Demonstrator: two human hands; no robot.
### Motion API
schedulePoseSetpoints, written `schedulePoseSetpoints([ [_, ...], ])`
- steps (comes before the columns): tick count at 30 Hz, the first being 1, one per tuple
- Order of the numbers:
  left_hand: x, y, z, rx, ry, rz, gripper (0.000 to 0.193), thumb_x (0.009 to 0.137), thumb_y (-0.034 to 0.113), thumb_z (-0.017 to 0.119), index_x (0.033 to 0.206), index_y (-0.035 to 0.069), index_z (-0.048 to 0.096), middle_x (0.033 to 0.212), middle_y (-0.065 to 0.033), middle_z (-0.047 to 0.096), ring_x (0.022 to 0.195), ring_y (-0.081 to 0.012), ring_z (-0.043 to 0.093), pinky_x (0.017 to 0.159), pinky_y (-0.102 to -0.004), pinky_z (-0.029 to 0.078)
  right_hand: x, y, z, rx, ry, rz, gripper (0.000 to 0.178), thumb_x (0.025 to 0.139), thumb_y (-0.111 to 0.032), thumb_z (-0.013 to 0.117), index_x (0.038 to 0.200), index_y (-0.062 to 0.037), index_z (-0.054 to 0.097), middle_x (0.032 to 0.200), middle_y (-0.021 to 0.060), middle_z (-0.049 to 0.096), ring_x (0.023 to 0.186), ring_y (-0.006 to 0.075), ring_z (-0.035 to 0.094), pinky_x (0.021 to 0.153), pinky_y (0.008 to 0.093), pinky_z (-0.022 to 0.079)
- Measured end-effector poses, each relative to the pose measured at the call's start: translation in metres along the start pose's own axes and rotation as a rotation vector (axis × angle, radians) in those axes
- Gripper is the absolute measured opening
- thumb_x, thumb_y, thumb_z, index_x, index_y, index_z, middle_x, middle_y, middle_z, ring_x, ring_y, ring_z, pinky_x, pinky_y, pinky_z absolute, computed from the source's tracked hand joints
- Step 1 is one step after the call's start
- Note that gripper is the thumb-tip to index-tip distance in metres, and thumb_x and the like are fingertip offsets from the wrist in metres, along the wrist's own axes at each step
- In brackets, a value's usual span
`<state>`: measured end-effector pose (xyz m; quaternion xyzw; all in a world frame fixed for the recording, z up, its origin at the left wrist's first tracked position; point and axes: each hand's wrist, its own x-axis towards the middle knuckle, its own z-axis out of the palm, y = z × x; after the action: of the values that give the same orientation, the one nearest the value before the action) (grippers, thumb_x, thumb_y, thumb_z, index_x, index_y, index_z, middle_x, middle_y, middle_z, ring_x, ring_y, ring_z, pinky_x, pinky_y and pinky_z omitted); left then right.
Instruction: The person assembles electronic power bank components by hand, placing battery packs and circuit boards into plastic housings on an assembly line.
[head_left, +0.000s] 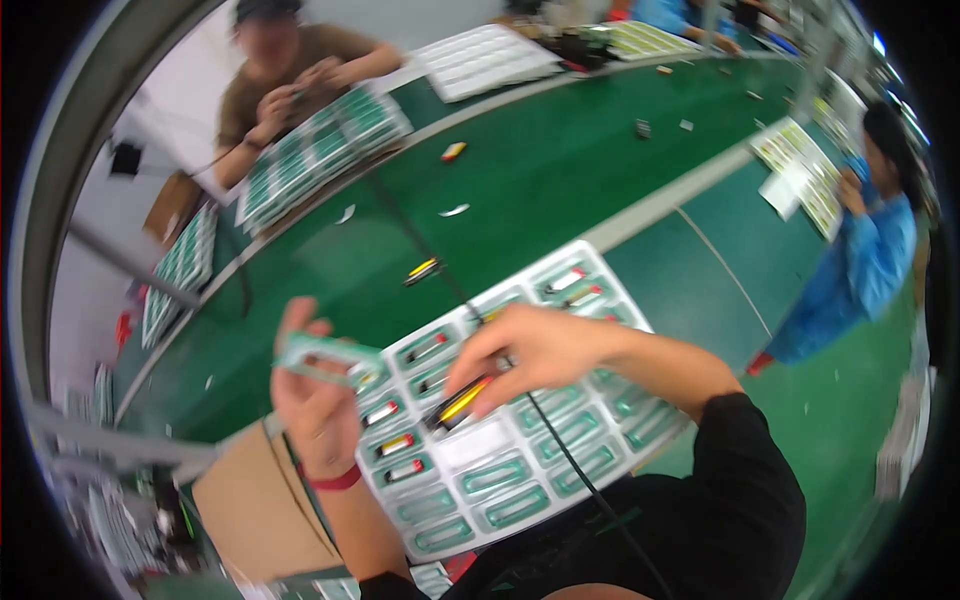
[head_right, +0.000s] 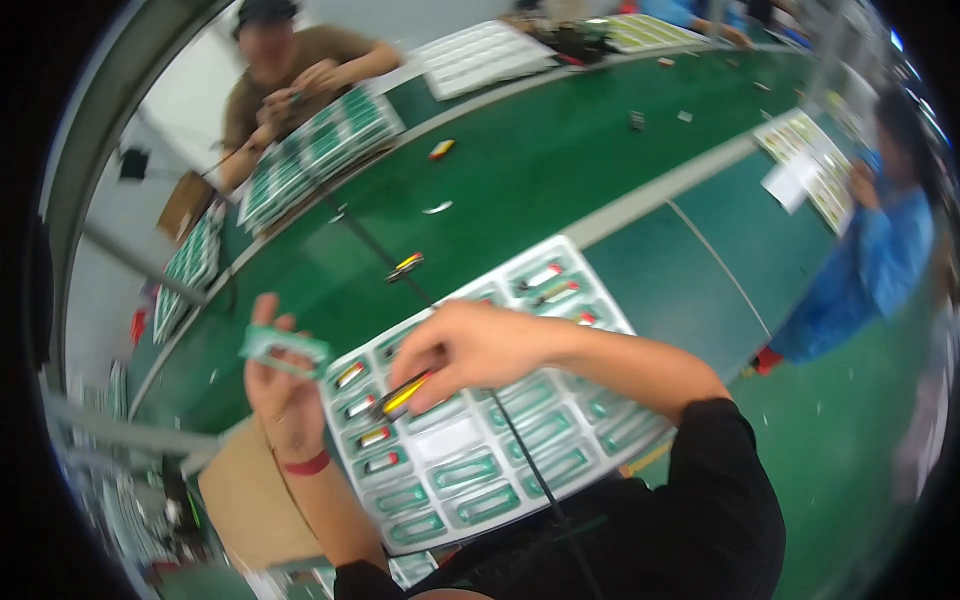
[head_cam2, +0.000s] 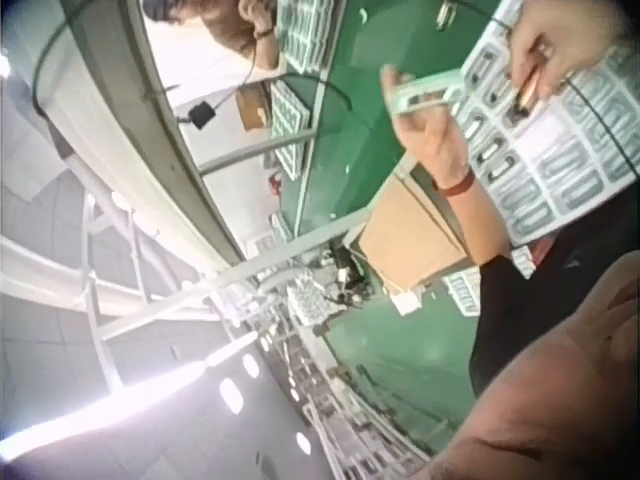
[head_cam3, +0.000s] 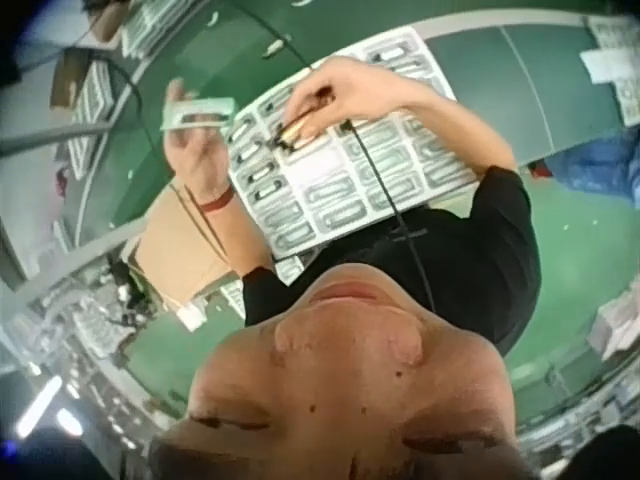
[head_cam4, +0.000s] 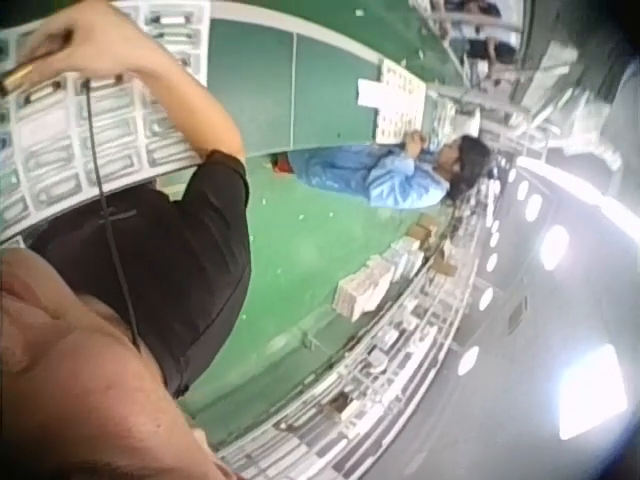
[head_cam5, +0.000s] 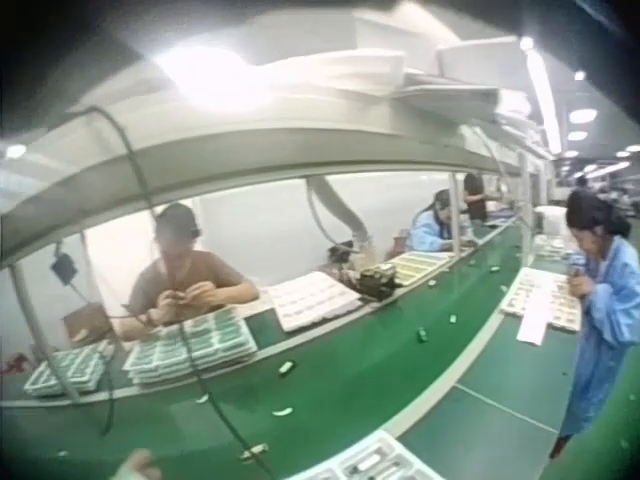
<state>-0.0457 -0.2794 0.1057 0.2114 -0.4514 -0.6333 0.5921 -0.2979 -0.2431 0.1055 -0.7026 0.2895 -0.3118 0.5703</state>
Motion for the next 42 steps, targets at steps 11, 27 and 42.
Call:
schedulePoseSetpoints([
  [11,0.008,-0.042,0.004,0.408,-0.166,0.039,0.039,0.071,-0.018,0.067,0.102,-0.001,0.050,0.116,-0.0238,0.059,0.115,-0.0292,0.057,0.094,-0.0370,0.052,0.014,0.007,-0.007,-0.143,0.522,-0.101,0.024,0.076,-0.002,0.075,0.099,0.0005,0.069,0.084,0.0036,0.061,0.068,0.0076,0.052,0.058,0.0221,0.042],
  [27,-0.008,-0.065,0.014,0.442,-0.178,0.027,0.039,0.073,-0.016,0.066,0.104,-0.001,0.049,0.118,-0.0206,0.059,0.115,-0.0247,0.057,0.097,-0.0319,0.049,0.014,0.016,0.019,-0.313,0.599,-0.038,0.018,0.078,-0.008,0.074,0.093,0.0006,0.070,0.078,0.0058,0.063,0.061,0.0094,0.055,0.057,0.0228,0.045],
  [42,-0.005,-0.067,0.015,0.558,-0.245,0.169,0.041,0.071,-0.016,0.070,0.104,-0.001,0.051,0.115,-0.0188,0.060,0.116,-0.0277,0.057,0.098,-0.0340,0.049,0.013,0.016,0.015,-0.316,0.640,-0.046,0.017,0.079,-0.011,0.074,0.090,0.0001,0.068,0.071,0.0044,0.064,0.061,0.0066,0.053,0.054,0.0213,0.043],
])
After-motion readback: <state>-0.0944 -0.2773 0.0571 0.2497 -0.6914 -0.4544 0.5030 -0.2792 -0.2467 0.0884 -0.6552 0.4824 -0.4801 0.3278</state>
